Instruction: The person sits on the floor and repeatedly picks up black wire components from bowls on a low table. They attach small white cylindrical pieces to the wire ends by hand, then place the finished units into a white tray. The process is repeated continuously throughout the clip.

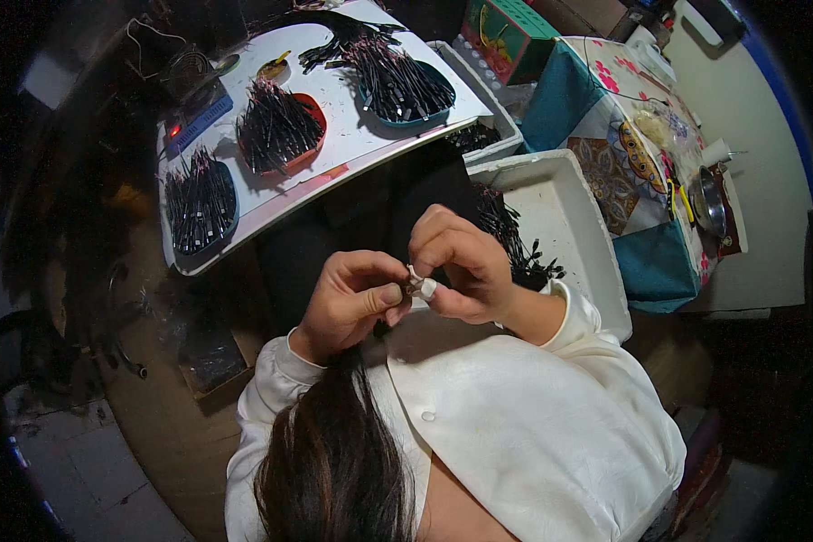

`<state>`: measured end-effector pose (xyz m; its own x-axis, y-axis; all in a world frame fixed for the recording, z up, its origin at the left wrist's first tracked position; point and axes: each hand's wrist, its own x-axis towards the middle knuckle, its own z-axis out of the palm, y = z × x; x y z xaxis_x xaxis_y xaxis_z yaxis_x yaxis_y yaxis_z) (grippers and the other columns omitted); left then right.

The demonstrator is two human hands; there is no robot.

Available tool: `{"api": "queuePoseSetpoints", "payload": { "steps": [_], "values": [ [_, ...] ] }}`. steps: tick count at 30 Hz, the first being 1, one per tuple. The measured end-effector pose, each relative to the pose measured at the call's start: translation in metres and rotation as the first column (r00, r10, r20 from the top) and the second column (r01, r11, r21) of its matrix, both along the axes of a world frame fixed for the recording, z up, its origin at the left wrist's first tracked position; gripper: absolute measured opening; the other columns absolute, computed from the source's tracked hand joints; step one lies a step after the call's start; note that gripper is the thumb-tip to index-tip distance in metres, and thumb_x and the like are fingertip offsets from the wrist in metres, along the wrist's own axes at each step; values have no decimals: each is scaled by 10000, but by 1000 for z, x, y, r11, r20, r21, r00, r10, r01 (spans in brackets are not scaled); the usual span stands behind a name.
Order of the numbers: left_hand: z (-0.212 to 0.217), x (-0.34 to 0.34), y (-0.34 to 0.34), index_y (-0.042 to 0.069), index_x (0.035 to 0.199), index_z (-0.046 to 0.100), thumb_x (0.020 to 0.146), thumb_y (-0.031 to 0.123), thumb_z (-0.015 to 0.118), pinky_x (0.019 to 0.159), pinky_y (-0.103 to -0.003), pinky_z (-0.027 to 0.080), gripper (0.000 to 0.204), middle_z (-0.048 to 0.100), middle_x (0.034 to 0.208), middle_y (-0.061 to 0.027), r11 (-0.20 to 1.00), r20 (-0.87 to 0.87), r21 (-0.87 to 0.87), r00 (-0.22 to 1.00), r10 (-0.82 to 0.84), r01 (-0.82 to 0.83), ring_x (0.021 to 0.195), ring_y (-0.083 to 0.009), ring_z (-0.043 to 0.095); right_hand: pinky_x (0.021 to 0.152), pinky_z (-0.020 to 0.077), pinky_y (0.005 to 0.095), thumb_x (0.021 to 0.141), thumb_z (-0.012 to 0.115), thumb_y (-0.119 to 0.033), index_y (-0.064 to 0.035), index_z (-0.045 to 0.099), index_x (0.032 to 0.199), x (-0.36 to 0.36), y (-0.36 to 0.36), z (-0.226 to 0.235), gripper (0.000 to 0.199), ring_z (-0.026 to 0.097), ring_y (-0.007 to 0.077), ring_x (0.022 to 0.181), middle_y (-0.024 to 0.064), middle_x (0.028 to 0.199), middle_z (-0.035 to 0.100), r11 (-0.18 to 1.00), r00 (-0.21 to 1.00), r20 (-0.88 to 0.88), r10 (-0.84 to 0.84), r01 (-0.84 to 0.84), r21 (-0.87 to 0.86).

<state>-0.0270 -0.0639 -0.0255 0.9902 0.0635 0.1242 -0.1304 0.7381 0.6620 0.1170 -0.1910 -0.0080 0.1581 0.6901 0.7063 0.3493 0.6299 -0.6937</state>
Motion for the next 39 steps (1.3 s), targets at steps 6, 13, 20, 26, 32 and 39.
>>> {"api": "queuePoseSetpoints", "payload": {
  "steps": [6, 13, 20, 26, 32, 39],
  "values": [
    [19, -17, 3, -79, 1002, 659, 873, -59, 597, 627, -216, 494, 145, 667, 848, -112, 733, 46, 626, 951, 307, -267, 697, -110, 598, 696, 401, 274, 826, 658, -76, 2, 592, 900, -3, -2, -19, 126, 492, 184, 808, 96, 908, 550, 998, 992, -127, -1, -8, -68],
    [16, -15, 1, -75, 1007, 663, 873, -55, 600, 629, -206, 482, 149, 673, 860, -102, 744, 34, 607, 944, 328, -281, 694, -92, 586, 644, 445, 276, 845, 678, -84, -4, 607, 893, 6, -4, -13, 117, 535, 185, 749, 97, 882, 559, 995, 990, 117, -81, 88, -55],
    [19, -14, 12, -72, 1010, 660, 877, -34, 604, 619, -203, 476, 150, 667, 848, -81, 755, -106, 630, 943, 314, -181, 689, -84, 584, 620, 414, 246, 874, 620, -37, -6, 546, 862, 3, 9, -19, 81, 516, 164, 715, 91, 850, 546, 987, 993, 63, -96, 103, -123],
    [31, 2, 36, -58, 999, 636, 871, 6, 628, 634, -220, 497, 143, 664, 853, -85, 809, -261, 574, 907, 330, -129, 697, -116, 619, 630, 409, 257, 883, 603, -39, 3, 546, 872, 14, 35, -20, 72, 493, 155, 717, 87, 849, 540, 983, 995, -59, -83, 73, -167],
    [87, 39, 87, -54, 970, 638, 874, 13, 633, 664, -223, 508, 117, 657, 801, -76, 670, -288, 734, 841, 457, -112, 711, -113, 628, 729, 424, 255, 883, 612, -94, 36, 565, 1029, 51, 64, -8, 201, 497, 145, 825, 105, 1001, 531, 963, 958, -264, -115, 42, -265],
    [131, 108, 229, -50, 935, 662, 855, 25, 624, 621, -213, 455, 116, 650, 752, -58, 3, 156, 977, 722, 674, -215, 687, -97, 614, 655, 467, 320, 824, 594, -86, -6, 617, 994, 88, 90, -36, 189, 601, 223, 732, 112, 837, 614, 872, 992, -70, -108, 61, -485]
  ]
}}
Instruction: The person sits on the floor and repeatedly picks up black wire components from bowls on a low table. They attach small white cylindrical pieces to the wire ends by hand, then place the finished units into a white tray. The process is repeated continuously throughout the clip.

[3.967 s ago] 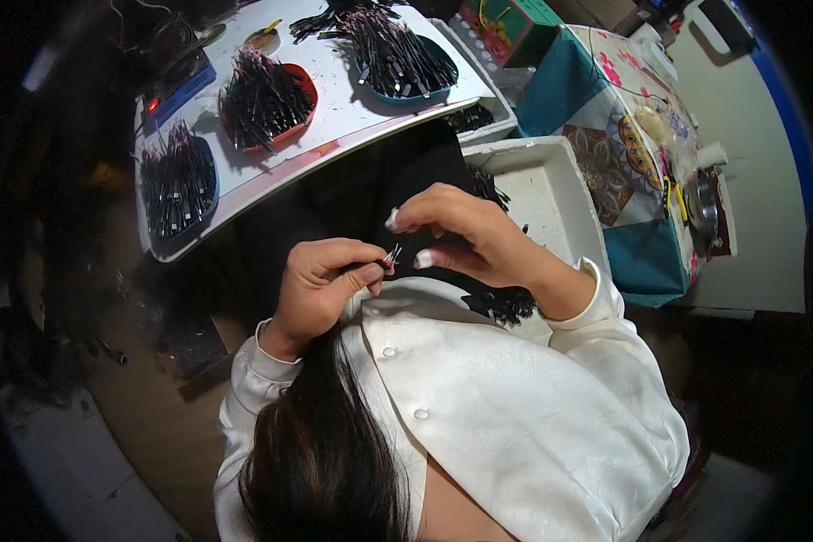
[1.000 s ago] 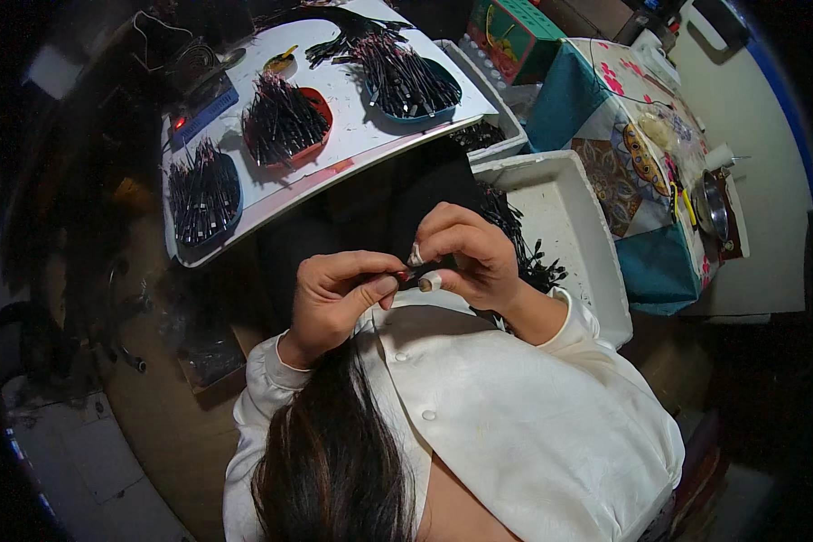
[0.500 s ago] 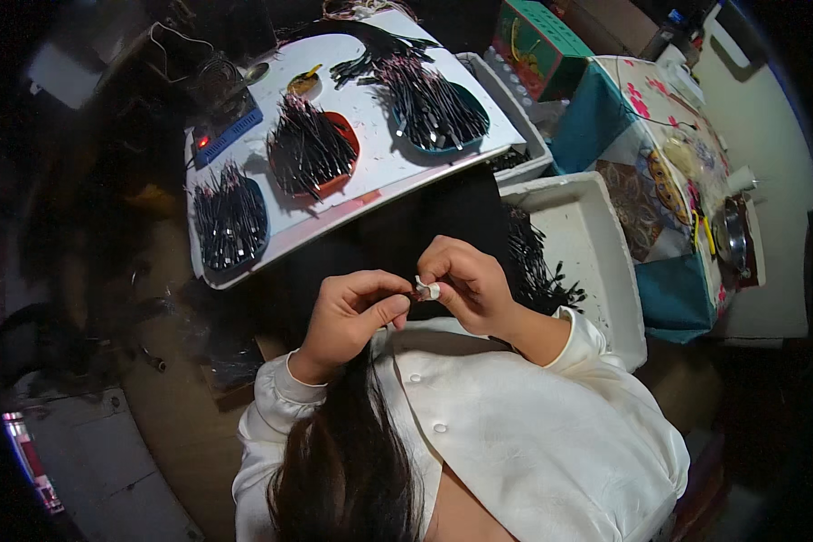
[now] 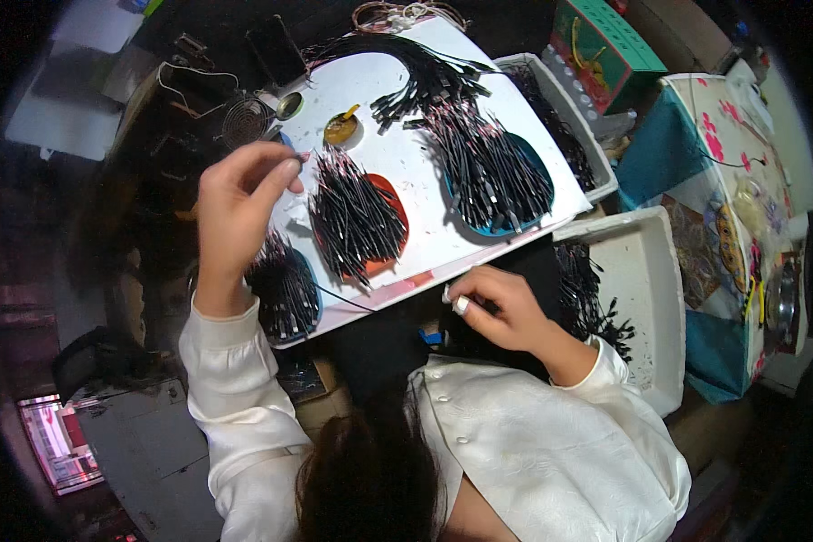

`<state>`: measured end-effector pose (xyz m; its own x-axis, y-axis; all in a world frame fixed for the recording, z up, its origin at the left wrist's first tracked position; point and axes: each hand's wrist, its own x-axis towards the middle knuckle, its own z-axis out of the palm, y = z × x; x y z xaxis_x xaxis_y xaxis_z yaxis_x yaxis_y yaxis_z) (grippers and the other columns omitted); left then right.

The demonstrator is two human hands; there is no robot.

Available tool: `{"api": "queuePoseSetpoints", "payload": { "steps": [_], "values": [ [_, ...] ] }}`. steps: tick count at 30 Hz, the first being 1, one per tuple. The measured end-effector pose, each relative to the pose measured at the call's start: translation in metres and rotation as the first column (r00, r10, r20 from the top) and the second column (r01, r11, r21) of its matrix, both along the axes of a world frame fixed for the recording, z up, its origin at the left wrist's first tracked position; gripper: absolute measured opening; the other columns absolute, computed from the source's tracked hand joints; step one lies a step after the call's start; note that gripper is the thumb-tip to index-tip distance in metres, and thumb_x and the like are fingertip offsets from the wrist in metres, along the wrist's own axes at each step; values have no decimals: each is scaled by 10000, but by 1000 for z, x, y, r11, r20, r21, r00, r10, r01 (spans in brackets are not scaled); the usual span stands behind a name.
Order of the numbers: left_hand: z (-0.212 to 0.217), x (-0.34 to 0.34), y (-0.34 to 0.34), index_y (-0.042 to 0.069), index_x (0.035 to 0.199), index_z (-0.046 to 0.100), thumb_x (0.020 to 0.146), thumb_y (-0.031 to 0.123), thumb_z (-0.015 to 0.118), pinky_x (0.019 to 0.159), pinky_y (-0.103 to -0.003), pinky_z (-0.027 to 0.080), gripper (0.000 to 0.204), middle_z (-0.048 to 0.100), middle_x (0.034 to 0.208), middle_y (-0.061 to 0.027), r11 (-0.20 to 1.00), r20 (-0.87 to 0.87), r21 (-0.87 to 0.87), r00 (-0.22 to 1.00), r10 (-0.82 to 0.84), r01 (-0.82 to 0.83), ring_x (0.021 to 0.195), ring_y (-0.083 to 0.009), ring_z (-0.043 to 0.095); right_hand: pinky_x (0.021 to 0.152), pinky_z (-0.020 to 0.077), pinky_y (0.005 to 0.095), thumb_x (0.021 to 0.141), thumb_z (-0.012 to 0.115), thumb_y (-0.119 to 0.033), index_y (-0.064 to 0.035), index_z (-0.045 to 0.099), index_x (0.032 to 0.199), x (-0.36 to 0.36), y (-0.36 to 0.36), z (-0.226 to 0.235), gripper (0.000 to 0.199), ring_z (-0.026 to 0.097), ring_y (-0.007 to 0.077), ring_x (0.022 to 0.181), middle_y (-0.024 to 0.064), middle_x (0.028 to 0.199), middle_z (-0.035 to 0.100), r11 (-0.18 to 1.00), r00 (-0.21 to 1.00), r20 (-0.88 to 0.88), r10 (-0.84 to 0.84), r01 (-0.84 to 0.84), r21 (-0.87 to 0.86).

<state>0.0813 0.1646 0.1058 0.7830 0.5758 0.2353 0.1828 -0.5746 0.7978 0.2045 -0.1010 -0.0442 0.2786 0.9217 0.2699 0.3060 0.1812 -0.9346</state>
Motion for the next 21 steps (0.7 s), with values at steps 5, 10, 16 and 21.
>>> {"api": "queuePoseSetpoints", "payload": {
  "steps": [5, 10, 16, 21],
  "values": [
    [-53, 47, 80, -38, 886, 676, 815, 45, 615, 605, -294, 491, 125, 653, 701, -153, 918, -332, 393, 939, 93, 48, 606, -194, 642, 707, 478, 393, 798, 638, -92, -25, 625, 929, -9, 22, -35, 148, 593, 291, 768, 114, 817, 600, 992, 964, 261, 46, -76, 105],
    [-99, 59, 116, -9, 891, 671, 811, 66, 635, 628, -389, 481, 115, 640, 755, -200, 919, -412, 380, 909, 65, 107, 676, -353, 628, 560, 468, 334, 747, 678, -86, -28, 640, 899, -4, 36, -53, 168, 568, 220, 646, 75, 746, 561, 978, 920, 391, -20, -64, 201],
    [-113, 63, 123, -11, 883, 661, 808, 48, 647, 616, -383, 480, 96, 621, 754, -217, 836, -492, 498, 869, 53, 231, 681, -373, 621, 478, 458, 297, 731, 681, -88, -37, 653, 865, 3, 47, -52, 146, 566, 174, 583, 37, 679, 555, 979, 916, 398, -38, -46, 198],
    [-113, 65, 123, -22, 876, 654, 795, 34, 650, 632, -404, 481, 99, 621, 772, -221, 825, -479, 512, 877, 43, 239, 700, -383, 619, 473, 463, 278, 731, 678, -92, -31, 657, 879, 4, 47, -50, 162, 562, 154, 572, 30, 677, 560, 979, 908, 418, -35, -53, 196]
  ]
}}
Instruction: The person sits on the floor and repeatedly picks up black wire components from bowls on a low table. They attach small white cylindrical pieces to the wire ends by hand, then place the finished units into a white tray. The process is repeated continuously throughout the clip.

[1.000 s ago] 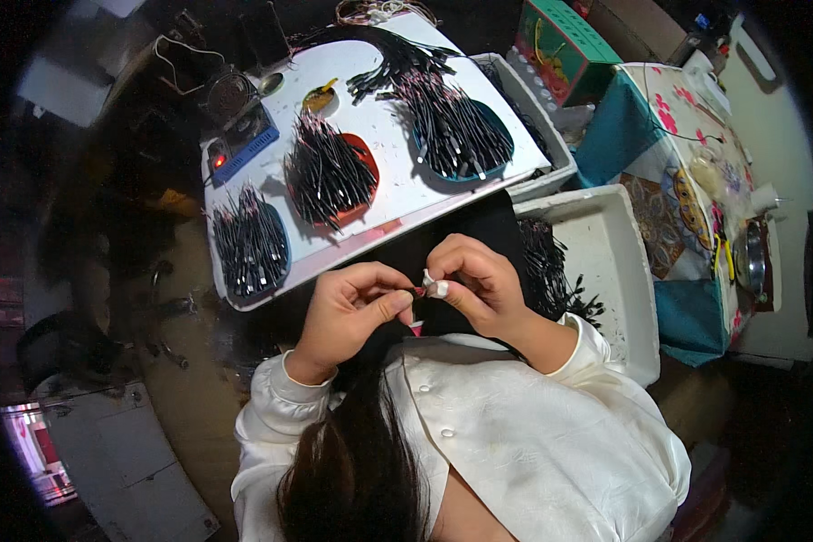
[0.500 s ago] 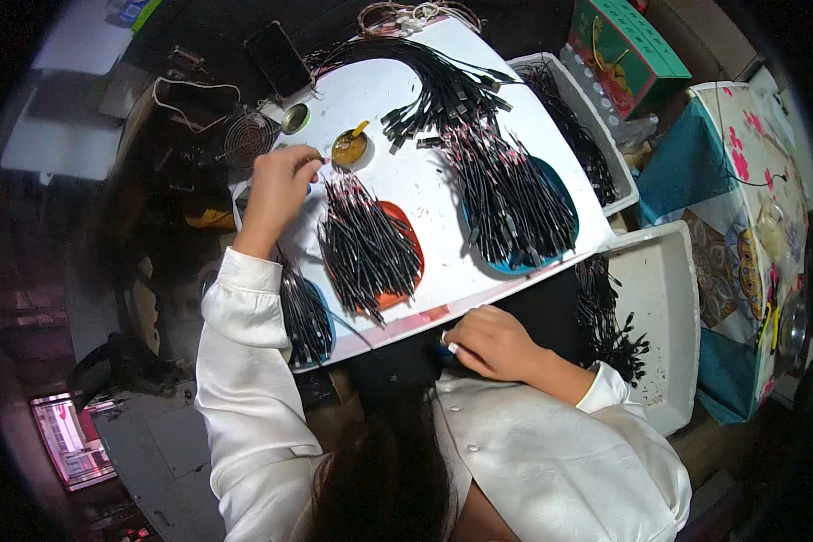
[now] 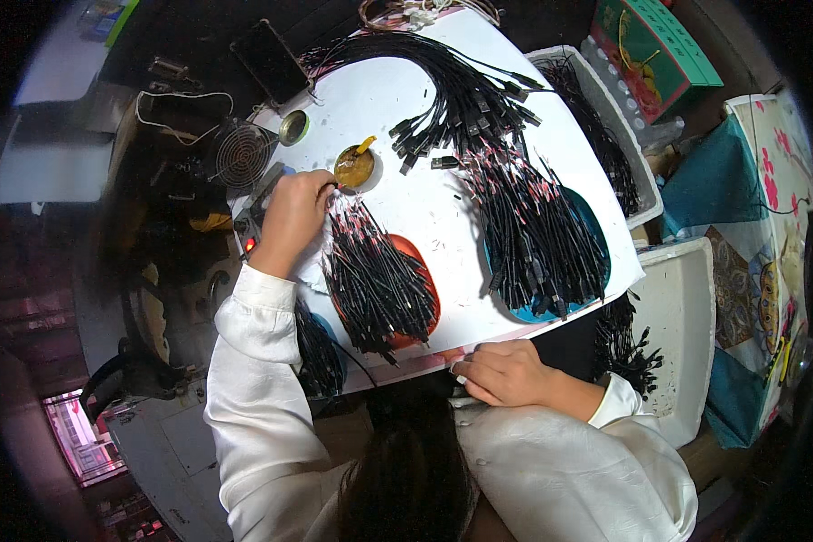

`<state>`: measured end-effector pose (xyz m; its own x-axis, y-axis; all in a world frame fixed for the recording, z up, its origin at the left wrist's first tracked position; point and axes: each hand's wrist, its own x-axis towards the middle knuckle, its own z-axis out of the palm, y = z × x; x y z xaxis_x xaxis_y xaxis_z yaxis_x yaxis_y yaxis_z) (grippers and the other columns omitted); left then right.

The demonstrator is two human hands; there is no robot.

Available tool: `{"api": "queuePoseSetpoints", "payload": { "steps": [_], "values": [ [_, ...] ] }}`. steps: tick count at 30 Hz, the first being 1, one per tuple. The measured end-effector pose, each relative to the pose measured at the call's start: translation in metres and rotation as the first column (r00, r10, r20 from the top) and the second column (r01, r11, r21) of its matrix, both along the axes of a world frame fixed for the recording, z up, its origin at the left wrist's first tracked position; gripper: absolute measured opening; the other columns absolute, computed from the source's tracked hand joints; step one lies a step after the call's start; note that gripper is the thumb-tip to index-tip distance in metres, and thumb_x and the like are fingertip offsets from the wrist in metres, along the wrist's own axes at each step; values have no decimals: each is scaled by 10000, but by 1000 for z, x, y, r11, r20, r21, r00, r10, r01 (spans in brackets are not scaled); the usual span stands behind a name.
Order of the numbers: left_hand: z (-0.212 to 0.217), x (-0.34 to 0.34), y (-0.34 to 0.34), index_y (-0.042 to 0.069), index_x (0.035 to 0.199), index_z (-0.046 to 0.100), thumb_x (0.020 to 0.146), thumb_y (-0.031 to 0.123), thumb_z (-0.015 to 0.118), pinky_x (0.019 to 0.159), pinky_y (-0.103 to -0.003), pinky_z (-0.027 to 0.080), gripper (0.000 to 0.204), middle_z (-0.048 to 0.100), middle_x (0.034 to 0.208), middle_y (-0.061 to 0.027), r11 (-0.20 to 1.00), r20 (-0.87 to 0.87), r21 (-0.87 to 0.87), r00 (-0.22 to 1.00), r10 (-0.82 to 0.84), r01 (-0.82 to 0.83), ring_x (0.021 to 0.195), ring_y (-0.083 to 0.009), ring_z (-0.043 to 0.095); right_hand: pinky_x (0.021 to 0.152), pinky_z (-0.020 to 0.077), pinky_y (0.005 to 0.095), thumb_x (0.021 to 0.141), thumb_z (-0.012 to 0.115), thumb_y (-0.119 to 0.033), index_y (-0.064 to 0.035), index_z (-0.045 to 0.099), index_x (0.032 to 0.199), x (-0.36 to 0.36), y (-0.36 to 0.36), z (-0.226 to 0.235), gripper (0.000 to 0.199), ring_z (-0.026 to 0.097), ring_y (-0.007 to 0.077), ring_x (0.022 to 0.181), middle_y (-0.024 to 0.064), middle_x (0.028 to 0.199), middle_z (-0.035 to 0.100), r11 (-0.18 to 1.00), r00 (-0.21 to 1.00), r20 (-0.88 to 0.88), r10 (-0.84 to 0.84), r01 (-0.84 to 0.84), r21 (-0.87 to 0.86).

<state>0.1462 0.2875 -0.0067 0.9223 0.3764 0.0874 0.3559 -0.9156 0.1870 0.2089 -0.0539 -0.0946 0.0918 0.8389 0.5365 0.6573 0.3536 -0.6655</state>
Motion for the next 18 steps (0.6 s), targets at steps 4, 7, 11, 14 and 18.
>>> {"api": "queuePoseSetpoints", "payload": {
  "steps": [4, 7, 11, 14, 18],
  "values": [
    [-2, 0, 2, -15, 877, 651, 800, 37, 643, 640, -417, 481, 93, 625, 779, -218, 999, -47, 30, 999, -12, 13, 715, -385, 619, 498, 474, 283, 733, 688, -133, -40, 644, 957, 1, 0, -3, 247, 570, 149, 610, 22, 735, 574, 999, 999, 36, 34, -34, 13],
    [-5, 0, 3, -16, 873, 643, 795, 34, 641, 643, -429, 478, 93, 621, 777, -221, 998, -50, 56, 999, -10, 13, 721, -389, 616, 509, 479, 282, 732, 687, -143, -44, 644, 968, 2, -1, -5, 260, 572, 149, 627, 21, 752, 576, 999, 999, 28, 37, -38, 16],
    [-6, 0, 5, -13, 865, 641, 785, 29, 639, 644, -438, 475, 91, 616, 768, -224, 996, -66, 83, 998, -21, 27, 721, -395, 611, 512, 483, 277, 728, 687, -141, -44, 649, 958, 3, -1, -4, 252, 574, 150, 633, 21, 749, 578, 999, 999, 26, 46, -46, 5],
    [-7, 1, 5, -15, 861, 642, 779, 26, 637, 646, -444, 473, 91, 614, 763, -227, 996, -86, 88, 996, -11, 19, 719, -400, 608, 515, 485, 276, 728, 684, -141, -43, 654, 940, 3, -2, -2, 235, 576, 150, 636, 20, 740, 576, 999, 998, 30, 46, -46, -2],
    [-8, 1, 4, -17, 860, 646, 780, 26, 631, 655, -450, 474, 92, 613, 758, -231, 996, -82, 80, 996, -23, 29, 721, -404, 604, 515, 485, 275, 726, 683, -141, -44, 658, 918, 3, -1, 0, 217, 575, 149, 633, 21, 728, 571, 999, 999, 27, 34, -34, -1]
  ]
}}
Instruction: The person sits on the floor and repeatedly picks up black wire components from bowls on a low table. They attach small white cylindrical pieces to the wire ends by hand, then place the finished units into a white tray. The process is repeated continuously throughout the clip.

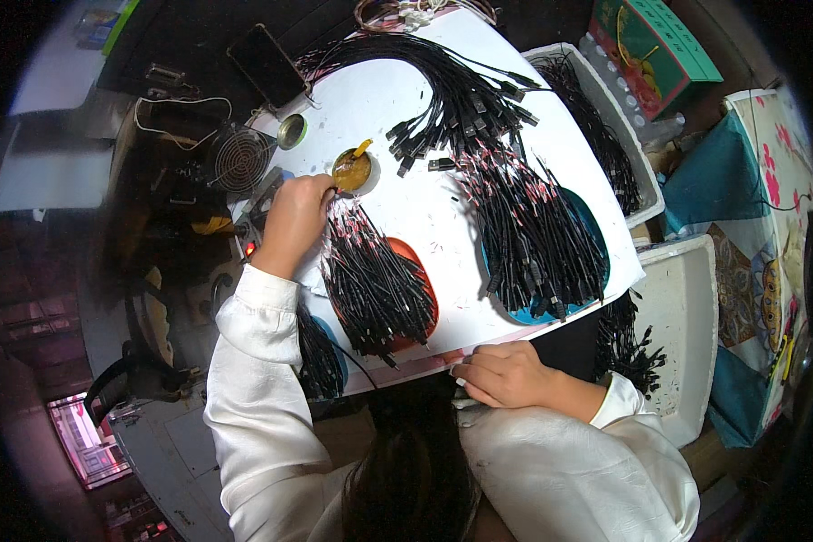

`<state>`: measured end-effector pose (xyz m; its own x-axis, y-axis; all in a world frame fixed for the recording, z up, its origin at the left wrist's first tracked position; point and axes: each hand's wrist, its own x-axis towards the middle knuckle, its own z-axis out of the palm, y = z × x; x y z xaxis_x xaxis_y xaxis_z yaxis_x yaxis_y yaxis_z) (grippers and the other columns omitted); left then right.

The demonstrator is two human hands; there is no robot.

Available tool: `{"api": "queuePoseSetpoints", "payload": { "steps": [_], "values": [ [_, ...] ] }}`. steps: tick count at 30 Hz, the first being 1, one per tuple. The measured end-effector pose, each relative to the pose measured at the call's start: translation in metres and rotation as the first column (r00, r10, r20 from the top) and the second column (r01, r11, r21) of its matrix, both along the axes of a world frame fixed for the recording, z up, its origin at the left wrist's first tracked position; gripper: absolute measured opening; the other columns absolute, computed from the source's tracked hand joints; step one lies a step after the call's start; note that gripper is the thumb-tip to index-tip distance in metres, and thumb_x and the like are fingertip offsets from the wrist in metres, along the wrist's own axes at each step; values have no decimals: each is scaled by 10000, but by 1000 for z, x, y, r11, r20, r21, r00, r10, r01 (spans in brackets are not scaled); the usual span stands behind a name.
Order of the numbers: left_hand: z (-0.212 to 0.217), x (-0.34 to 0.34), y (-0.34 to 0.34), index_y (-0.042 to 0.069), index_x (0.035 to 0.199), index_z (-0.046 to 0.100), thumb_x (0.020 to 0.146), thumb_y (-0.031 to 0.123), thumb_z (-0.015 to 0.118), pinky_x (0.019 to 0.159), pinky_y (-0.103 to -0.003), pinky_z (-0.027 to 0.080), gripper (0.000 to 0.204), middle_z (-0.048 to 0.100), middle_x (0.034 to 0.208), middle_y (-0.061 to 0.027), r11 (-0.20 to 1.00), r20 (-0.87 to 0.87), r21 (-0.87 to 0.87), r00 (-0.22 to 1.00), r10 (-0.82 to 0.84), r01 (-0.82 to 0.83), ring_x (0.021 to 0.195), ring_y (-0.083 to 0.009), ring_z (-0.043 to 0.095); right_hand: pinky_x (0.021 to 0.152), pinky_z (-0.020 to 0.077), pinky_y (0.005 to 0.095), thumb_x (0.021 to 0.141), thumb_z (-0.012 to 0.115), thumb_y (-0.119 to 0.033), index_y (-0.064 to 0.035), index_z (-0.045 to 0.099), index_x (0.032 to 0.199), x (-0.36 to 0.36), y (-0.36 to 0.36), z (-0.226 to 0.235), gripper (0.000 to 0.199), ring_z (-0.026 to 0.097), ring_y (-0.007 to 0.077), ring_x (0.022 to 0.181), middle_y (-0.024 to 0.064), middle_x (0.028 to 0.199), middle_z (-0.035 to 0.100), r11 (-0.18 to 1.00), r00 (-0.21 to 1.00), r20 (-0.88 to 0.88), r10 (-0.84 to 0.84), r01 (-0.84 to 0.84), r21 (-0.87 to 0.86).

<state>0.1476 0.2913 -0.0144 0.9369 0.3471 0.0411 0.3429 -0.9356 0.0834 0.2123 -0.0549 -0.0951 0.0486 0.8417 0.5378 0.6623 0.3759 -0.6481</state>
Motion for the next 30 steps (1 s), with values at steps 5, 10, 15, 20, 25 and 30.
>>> {"api": "queuePoseSetpoints", "payload": {
  "steps": [5, 10, 15, 20, 25, 30],
  "values": [
    [0, 0, -1, -14, 871, 653, 784, 25, 626, 662, -452, 475, 100, 621, 775, -227, 1000, -18, 27, 1000, 6, -6, 729, -400, 609, 508, 483, 277, 721, 684, -124, -44, 655, 909, -1, 1, -1, 206, 574, 151, 623, 22, 725, 570, 1000, 1000, -16, -5, 5, 1],
    [12, -7, -4, -18, 880, 651, 795, 28, 629, 672, -428, 486, 99, 638, 804, -215, 999, 22, 12, 999, 41, -41, 743, -393, 617, 495, 477, 283, 716, 680, -103, -44, 653, 904, -3, 0, -1, 199, 574, 159, 599, 25, 704, 567, 999, 999, -27, -29, 29, -13],
    [35, -40, -6, -22, 904, 647, 825, 43, 623, 634, -393, 486, 105, 641, 753, -194, 980, 230, -121, 956, 180, -155, 704, -355, 635, 487, 471, 289, 716, 676, -93, -60, 650, 899, -3, 0, 1, 187, 586, 169, 599, 24, 695, 575, 999, 999, -23, -29, 29, -18],
    [47, -87, 9, -33, 918, 654, 850, 46, 608, 597, -322, 492, 114, 643, 748, -207, 929, 289, -173, 885, 365, -327, 655, -261, 670, 490, 461, 292, 722, 668, -95, -78, 649, 915, -6, 0, 3, 194, 583, 174, 586, 18, 683, 576, 998, 999, -8, -46, 46, -40],
    [37, -105, 35, -28, 922, 660, 834, 38, 606, 628, -373, 493, 122, 645, 791, -221, 921, 217, -79, 896, 389, -381, 701, -354, 647, 488, 452, 300, 727, 671, -111, -81, 652, 913, -8, 0, 5, 190, 586, 186, 583, 28, 679, 578, 996, 998, -16, -60, 59, -65],
    [23, -102, 47, -3, 878, 655, 812, 49, 632, 661, -442, 476, 87, 631, 796, -218, 964, 257, 3, 932, 257, -267, 750, -410, 607, 481, 448, 309, 721, 672, -98, -79, 651, 905, -10, 1, 6, 187, 584, 189, 575, 35, 671, 574, 995, 996, -39, -77, 75, -61]
  ]
}}
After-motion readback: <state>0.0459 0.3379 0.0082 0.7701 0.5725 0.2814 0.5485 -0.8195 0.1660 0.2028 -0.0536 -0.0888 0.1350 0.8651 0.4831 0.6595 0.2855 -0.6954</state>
